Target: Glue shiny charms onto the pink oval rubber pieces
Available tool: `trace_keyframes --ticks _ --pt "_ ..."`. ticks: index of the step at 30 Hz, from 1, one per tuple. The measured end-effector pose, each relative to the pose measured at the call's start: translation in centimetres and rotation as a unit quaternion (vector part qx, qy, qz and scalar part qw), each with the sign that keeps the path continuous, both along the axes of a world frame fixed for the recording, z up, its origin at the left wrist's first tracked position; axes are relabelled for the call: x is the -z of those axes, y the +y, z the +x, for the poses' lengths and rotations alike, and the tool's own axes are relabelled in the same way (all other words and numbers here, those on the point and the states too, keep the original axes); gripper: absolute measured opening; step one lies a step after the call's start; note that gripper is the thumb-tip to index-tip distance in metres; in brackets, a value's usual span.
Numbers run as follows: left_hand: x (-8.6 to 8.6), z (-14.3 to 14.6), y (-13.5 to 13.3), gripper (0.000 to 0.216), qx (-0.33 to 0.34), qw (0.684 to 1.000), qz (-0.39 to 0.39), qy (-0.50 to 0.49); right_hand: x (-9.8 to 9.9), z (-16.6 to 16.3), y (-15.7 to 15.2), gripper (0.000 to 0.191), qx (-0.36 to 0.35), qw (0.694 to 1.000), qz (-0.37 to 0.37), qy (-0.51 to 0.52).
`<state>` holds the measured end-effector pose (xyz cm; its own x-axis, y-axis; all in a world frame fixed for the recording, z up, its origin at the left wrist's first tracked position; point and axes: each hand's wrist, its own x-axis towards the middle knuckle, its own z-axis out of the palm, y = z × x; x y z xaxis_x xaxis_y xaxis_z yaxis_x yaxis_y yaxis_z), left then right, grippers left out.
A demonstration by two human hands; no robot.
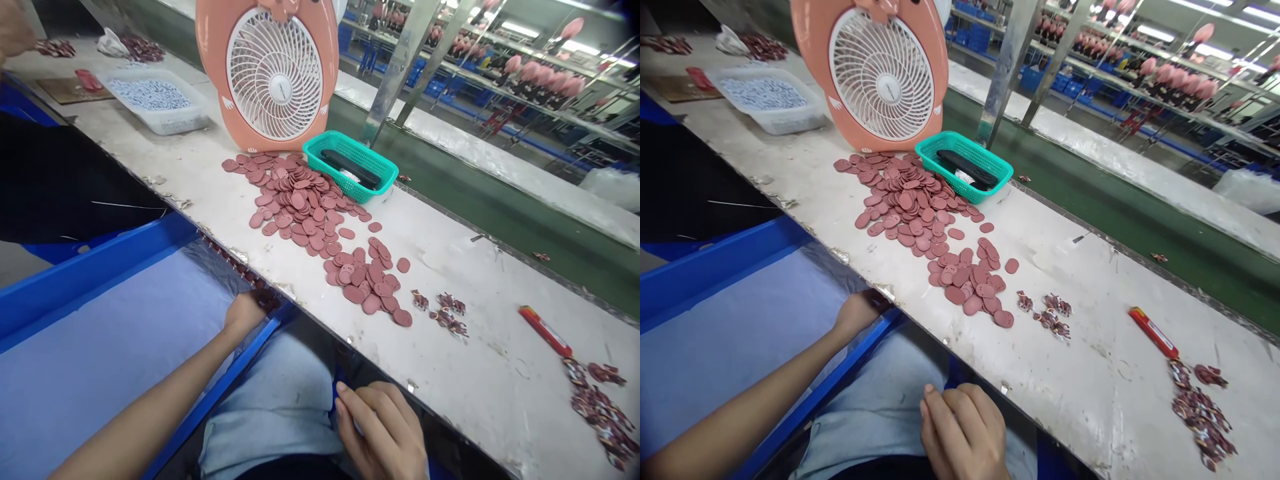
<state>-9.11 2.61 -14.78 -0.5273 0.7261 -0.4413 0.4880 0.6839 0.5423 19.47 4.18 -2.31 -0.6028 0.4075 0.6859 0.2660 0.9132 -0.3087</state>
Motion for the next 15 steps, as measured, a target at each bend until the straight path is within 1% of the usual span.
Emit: trace_keyframes --ticks 4,8,11,13,15 --pt "0.3 0.3 0.0 0.030 0.012 1.000 -0.003 0.013 -0.4 0.6 0.7 0.017 0.018 1.000 0.017 -0.004" --pt "0.5 0.8 0.2 0.029 0.010 1.000 0.001 0.017 -0.8 1.3 1.3 0.021 0.024 0.999 0.035 -0.017" --pt "-0.1 0.8 0.4 0.029 0.004 1.000 0.017 0.024 -1.7 2.6 2.3 0.023 0.025 0.998 0.046 -0.021" --pt "-1.1 0.5 0.0 0.028 -0.002 0.999 0.039 0.032 -2.7 4.1 4.1 0.023 0.057 0.997 0.040 -0.021" --pt "-2.3 0.0 -1.0 0.027 -0.014 0.996 0.071 0.045 -3.9 6.0 7.1 0.018 0.137 0.990 0.021 -0.010"
